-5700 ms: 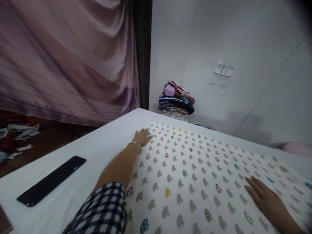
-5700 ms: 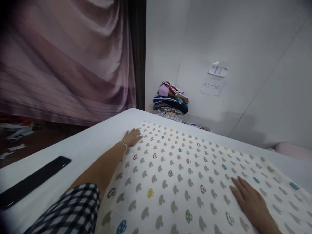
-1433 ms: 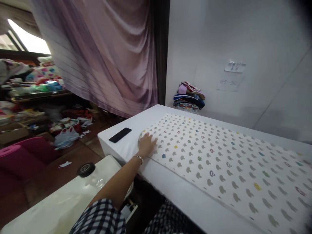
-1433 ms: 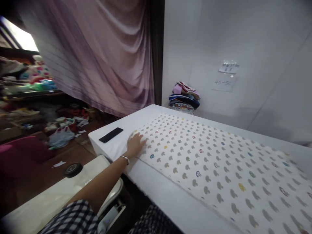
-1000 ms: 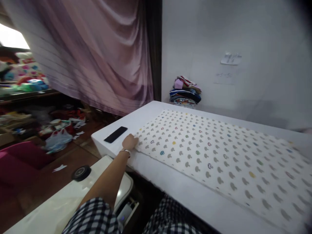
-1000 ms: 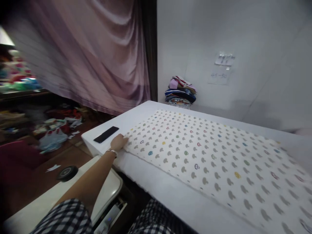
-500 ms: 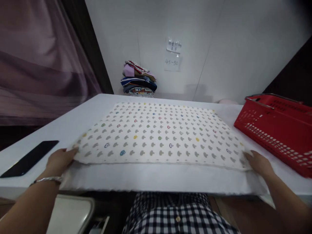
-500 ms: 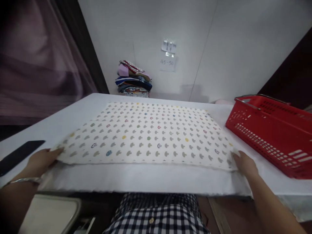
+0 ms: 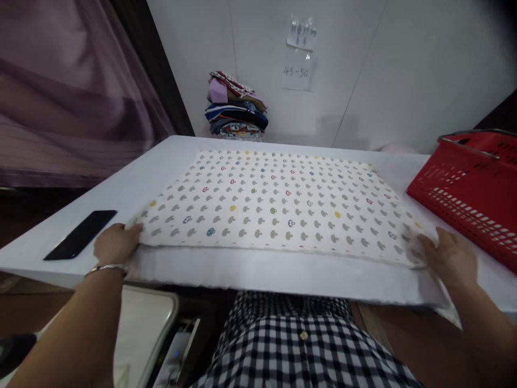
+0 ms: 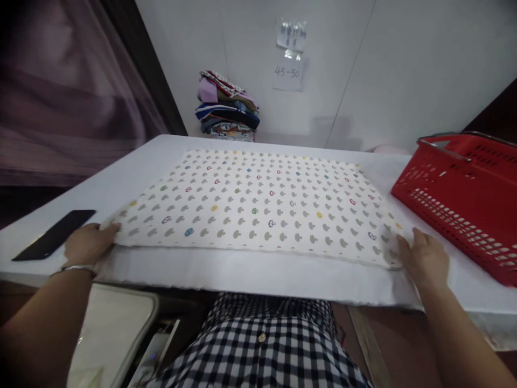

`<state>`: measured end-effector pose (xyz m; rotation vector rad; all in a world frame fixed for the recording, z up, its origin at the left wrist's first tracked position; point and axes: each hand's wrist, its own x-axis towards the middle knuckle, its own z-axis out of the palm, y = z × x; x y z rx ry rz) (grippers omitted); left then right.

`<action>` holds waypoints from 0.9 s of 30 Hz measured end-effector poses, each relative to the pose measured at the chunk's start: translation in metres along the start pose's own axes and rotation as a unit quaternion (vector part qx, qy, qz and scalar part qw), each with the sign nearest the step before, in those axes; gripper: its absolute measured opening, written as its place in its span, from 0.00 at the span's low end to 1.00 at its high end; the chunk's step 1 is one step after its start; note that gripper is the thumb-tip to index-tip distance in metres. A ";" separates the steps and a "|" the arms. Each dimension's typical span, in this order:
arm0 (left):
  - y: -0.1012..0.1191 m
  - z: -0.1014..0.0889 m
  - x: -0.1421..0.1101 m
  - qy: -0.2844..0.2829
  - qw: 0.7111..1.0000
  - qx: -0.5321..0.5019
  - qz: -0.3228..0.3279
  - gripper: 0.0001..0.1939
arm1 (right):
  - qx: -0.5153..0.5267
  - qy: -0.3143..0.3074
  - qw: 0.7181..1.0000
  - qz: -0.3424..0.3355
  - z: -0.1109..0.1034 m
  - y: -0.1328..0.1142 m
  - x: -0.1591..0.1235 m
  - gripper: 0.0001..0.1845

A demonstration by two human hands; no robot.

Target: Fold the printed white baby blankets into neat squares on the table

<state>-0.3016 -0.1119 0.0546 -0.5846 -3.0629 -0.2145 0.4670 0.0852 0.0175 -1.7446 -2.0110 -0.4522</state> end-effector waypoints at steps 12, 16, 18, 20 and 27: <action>0.079 0.029 -0.143 0.074 0.798 -0.190 0.567 0.16 | 0.293 -0.118 0.896 -0.312 -0.023 -0.198 -0.034 0.12; 0.106 0.042 -0.194 -0.005 0.733 -0.196 0.652 0.12 | 0.273 -0.142 0.898 -0.315 -0.016 -0.219 -0.033 0.12; 0.115 0.045 -0.204 -0.028 0.727 -0.190 0.659 0.11 | 0.267 -0.150 0.900 -0.311 -0.011 -0.222 -0.032 0.12; 0.121 0.047 -0.206 -0.040 0.730 -0.188 0.656 0.10 | 0.261 -0.154 0.901 -0.309 -0.007 -0.223 -0.032 0.13; 0.125 0.045 -0.206 -0.043 0.731 -0.187 0.654 0.13 | 0.253 -0.159 0.909 -0.291 -0.004 -0.225 -0.036 0.13</action>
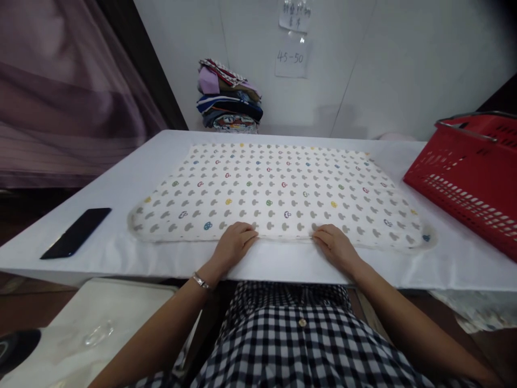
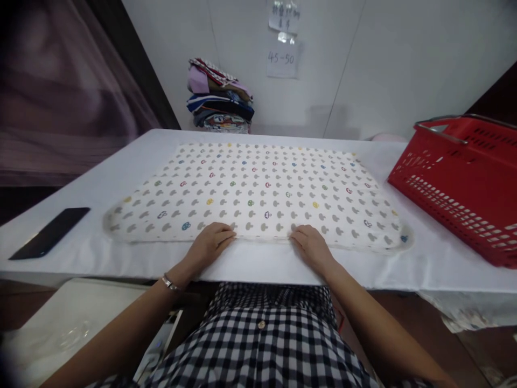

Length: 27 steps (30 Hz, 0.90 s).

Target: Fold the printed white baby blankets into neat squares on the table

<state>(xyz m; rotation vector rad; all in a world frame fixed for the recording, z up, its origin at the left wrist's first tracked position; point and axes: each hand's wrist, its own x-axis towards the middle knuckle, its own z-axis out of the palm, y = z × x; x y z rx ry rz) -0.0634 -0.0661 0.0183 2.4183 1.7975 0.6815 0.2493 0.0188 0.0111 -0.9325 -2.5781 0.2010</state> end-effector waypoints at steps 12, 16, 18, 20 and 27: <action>0.016 0.001 0.001 0.006 0.998 0.053 -0.021 0.10 | 0.003 0.022 1.000 -0.019 -0.001 -0.003 -0.001 0.13; 0.027 0.003 0.001 0.038 0.998 0.049 -0.012 0.10 | -0.001 0.006 1.000 -0.025 0.000 -0.005 -0.001 0.13; 0.033 0.005 0.003 0.034 0.998 0.045 0.012 0.09 | 0.002 0.006 1.000 -0.023 -0.001 -0.006 0.000 0.13; 0.040 0.009 0.006 0.018 0.998 0.042 0.036 0.09 | 0.009 0.010 1.000 -0.014 -0.003 -0.008 0.002 0.12; 0.051 0.019 0.020 -0.009 0.998 0.042 0.040 0.11 | 0.021 0.007 1.000 0.002 -0.003 -0.011 0.003 0.11</action>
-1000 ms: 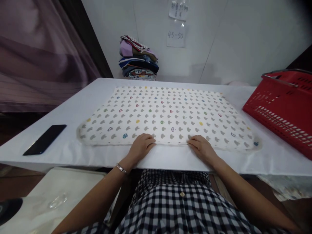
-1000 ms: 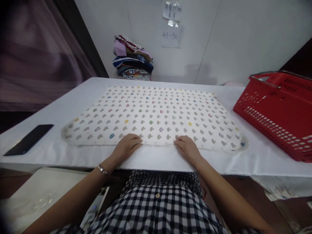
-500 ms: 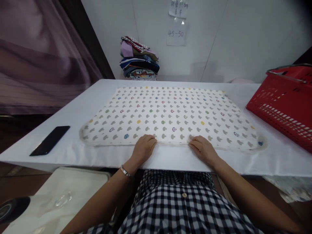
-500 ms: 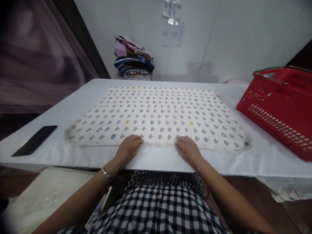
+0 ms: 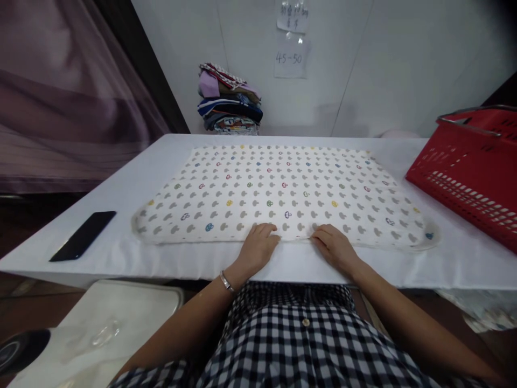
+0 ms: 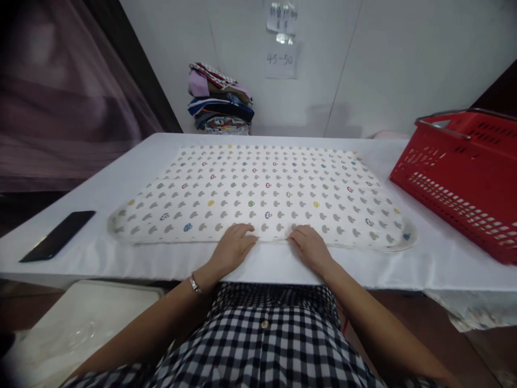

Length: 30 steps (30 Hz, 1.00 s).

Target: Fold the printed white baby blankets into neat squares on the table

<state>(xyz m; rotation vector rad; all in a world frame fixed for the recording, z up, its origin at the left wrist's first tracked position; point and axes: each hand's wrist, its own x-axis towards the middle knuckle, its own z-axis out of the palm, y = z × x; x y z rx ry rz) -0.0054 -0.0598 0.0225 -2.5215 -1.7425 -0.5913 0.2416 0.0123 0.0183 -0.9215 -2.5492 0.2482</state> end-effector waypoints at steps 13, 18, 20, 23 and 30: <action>0.006 0.004 0.007 -0.003 0.999 0.034 0.018 0.12 | -0.009 0.005 1.000 0.001 0.004 0.001 -0.001 0.11; 0.008 0.006 0.008 -0.015 0.999 -0.001 0.035 0.13 | -0.012 0.001 1.000 -0.012 0.004 0.002 -0.001 0.11; 0.008 0.008 0.009 -0.008 0.999 -0.011 0.033 0.12 | -0.010 0.007 1.000 -0.009 0.003 0.002 0.000 0.11; 0.009 0.010 0.013 -0.003 0.999 -0.009 0.030 0.11 | -0.012 0.007 1.000 -0.007 0.002 0.001 0.000 0.12; 0.014 0.008 0.018 -0.034 0.997 0.033 0.061 0.11 | -0.026 -0.011 0.998 -0.053 0.001 0.001 -0.001 0.11</action>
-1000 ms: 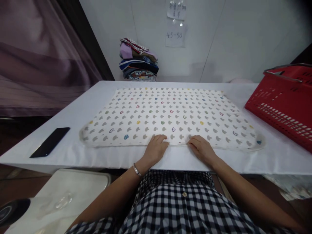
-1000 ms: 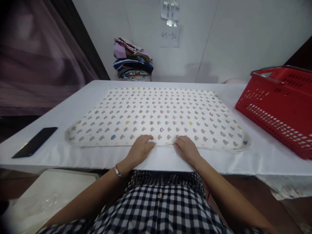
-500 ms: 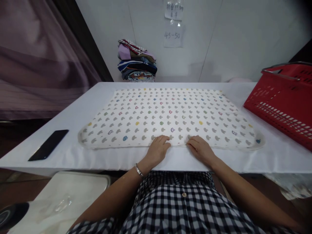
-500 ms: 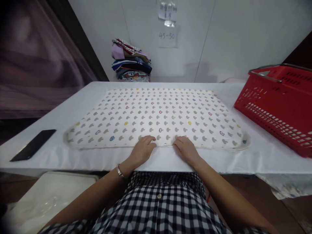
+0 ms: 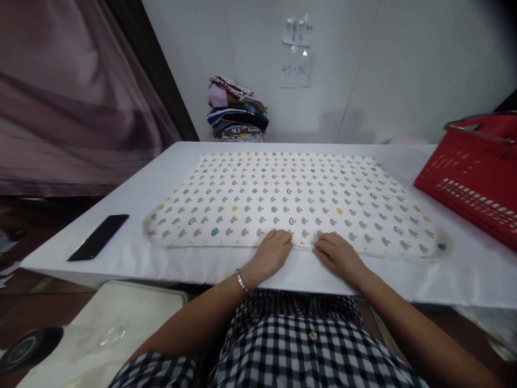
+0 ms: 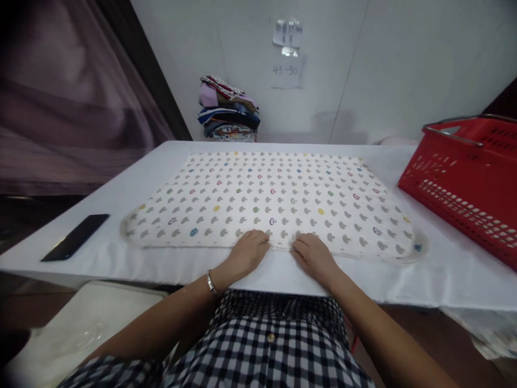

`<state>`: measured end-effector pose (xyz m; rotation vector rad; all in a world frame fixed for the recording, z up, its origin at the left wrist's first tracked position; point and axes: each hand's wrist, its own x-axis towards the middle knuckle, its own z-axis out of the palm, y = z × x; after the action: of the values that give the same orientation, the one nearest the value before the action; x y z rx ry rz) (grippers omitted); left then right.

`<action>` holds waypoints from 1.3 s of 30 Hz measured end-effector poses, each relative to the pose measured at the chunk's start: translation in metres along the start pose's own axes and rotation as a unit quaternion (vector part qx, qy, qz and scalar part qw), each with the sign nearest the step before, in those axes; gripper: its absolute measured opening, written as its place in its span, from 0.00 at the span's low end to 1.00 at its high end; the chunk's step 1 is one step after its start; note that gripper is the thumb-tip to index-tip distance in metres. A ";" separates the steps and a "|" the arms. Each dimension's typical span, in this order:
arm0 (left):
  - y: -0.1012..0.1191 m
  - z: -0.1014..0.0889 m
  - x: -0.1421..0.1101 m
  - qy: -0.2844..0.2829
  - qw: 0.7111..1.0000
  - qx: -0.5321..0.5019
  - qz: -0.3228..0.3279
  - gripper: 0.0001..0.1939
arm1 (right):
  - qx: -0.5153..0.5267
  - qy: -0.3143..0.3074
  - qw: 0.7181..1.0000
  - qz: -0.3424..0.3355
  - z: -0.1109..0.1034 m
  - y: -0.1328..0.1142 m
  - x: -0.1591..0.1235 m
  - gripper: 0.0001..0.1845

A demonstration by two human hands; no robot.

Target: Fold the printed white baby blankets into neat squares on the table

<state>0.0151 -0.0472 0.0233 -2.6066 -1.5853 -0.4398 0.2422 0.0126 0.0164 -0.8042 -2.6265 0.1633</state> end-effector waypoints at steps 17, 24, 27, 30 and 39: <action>0.011 0.001 -0.011 0.009 0.999 0.046 -0.014 0.05 | -0.085 0.095 0.986 -0.109 0.025 0.020 -0.018 0.13; 0.014 0.004 -0.012 -0.001 0.995 0.092 -0.030 0.03 | -0.084 0.068 0.986 -0.126 0.036 0.029 -0.009 0.15; 0.015 0.005 -0.012 -0.001 0.995 0.097 -0.029 0.04 | -0.081 0.069 0.984 -0.145 0.042 0.024 0.000 0.15; 0.011 0.004 -0.016 -0.003 0.995 0.097 -0.029 0.06 | -0.066 0.079 0.979 -0.178 0.047 0.023 0.004 0.16; -0.048 -0.010 -0.062 -0.023 0.973 0.118 -0.197 0.06 | -0.067 0.045 0.987 -0.142 0.051 0.024 0.000 0.17</action>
<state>-0.0557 -0.0797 0.0119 -2.1452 -2.0363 -0.1927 0.2344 0.0322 -0.0360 -0.4566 -2.6508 -0.1256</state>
